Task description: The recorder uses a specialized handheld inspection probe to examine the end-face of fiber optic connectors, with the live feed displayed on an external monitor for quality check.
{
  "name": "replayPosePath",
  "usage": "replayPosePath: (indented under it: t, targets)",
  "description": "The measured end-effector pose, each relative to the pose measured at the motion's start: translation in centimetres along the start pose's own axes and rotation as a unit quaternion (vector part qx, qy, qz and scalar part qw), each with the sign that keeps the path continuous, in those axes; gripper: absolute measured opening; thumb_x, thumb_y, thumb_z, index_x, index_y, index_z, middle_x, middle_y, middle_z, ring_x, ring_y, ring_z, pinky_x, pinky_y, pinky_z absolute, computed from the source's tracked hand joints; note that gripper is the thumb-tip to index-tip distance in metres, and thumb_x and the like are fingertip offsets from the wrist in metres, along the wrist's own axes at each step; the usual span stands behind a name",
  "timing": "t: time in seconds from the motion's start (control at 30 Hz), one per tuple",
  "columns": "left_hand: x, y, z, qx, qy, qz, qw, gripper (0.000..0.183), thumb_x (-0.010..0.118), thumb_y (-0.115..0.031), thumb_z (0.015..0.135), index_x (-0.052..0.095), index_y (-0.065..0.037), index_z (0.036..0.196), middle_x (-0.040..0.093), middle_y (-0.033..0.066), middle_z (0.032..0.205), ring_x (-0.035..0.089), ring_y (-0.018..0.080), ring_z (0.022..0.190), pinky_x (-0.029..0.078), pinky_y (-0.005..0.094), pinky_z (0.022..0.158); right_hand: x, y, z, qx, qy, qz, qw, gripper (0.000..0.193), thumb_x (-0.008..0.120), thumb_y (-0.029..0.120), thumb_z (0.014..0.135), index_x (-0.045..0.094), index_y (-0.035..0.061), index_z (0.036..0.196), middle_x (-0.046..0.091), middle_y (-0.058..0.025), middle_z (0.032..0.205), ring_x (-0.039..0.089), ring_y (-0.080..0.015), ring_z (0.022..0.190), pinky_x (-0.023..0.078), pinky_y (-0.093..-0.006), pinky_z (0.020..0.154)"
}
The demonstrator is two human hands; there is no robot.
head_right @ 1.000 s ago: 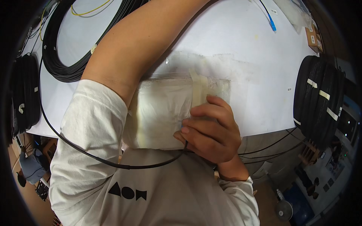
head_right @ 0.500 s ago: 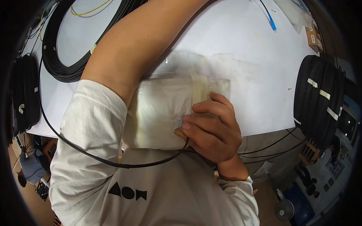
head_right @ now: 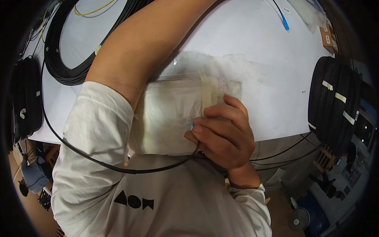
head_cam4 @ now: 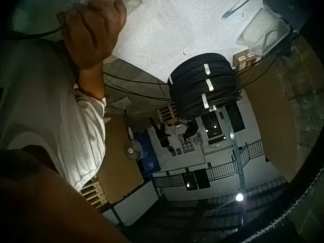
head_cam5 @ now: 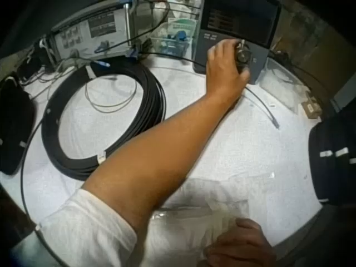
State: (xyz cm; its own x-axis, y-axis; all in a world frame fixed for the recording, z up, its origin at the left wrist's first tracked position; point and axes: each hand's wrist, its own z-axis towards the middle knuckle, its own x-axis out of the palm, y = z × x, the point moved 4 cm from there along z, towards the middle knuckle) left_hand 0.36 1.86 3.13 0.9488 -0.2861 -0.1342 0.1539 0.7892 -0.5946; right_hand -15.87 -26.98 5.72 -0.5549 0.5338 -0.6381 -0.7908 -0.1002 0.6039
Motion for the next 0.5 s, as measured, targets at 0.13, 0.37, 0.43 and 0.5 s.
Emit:
replayPosePath:
  t: [0.13,0.37,0.43,0.5]
  targets:
    - [0.4,-0.6,0.5,-0.005,0.005,-0.014,1.000,0.068,0.081,-0.007,0.079,0.047,-0.007,0.138,0.049,0.0176,0.140,0.044,0.0400,0.134,0.040,0.0492,0.112,-1.1,-0.1,-0.7,0.016,-0.019,0.053,0.998,0.035,0.090,0.022,0.079,0.068,0.0130,0.103,0.075,-0.0017,0.091,0.070,-0.0259,0.095,0.056,-0.0525,0.095]
    - [0.2,-0.4,0.5,-0.005,-0.003,-0.006,1.000,0.067,0.080,-0.007,0.079,0.047,-0.007,0.138,0.050,0.0174,0.140,0.044,0.0397,0.134,0.040,0.0485,0.113,-1.1,1.2,-2.6,0.028,0.005,0.085,0.996,0.032,0.090,0.023,0.079,0.070,0.0119,0.101,0.075,-0.0027,0.090,0.070,-0.0259,0.097,0.056,-0.0528,0.097]
    - [0.3,-0.4,0.4,-0.006,-0.001,-0.006,1.000,0.067,0.080,-0.007,0.079,0.048,-0.006,0.138,0.050,0.0174,0.141,0.043,0.0396,0.135,0.040,0.0484,0.113,-0.7,1.4,-2.8,0.035,0.009,0.066,0.997,0.032,0.090,0.023,0.079,0.070,0.0118,0.101,0.075,-0.0025,0.090,0.070,-0.0258,0.097,0.055,-0.0522,0.098]
    - [0.3,-0.5,0.3,-0.012,-0.003,-0.012,1.000,0.066,0.080,-0.006,0.079,0.049,-0.006,0.137,0.050,0.0174,0.141,0.043,0.0397,0.135,0.040,0.0482,0.114,-0.7,1.5,-2.9,0.039,0.012,0.048,0.998,0.032,0.090,0.022,0.079,0.070,0.0117,0.101,0.076,-0.0024,0.090,0.070,-0.0257,0.098,0.055,-0.0516,0.099]
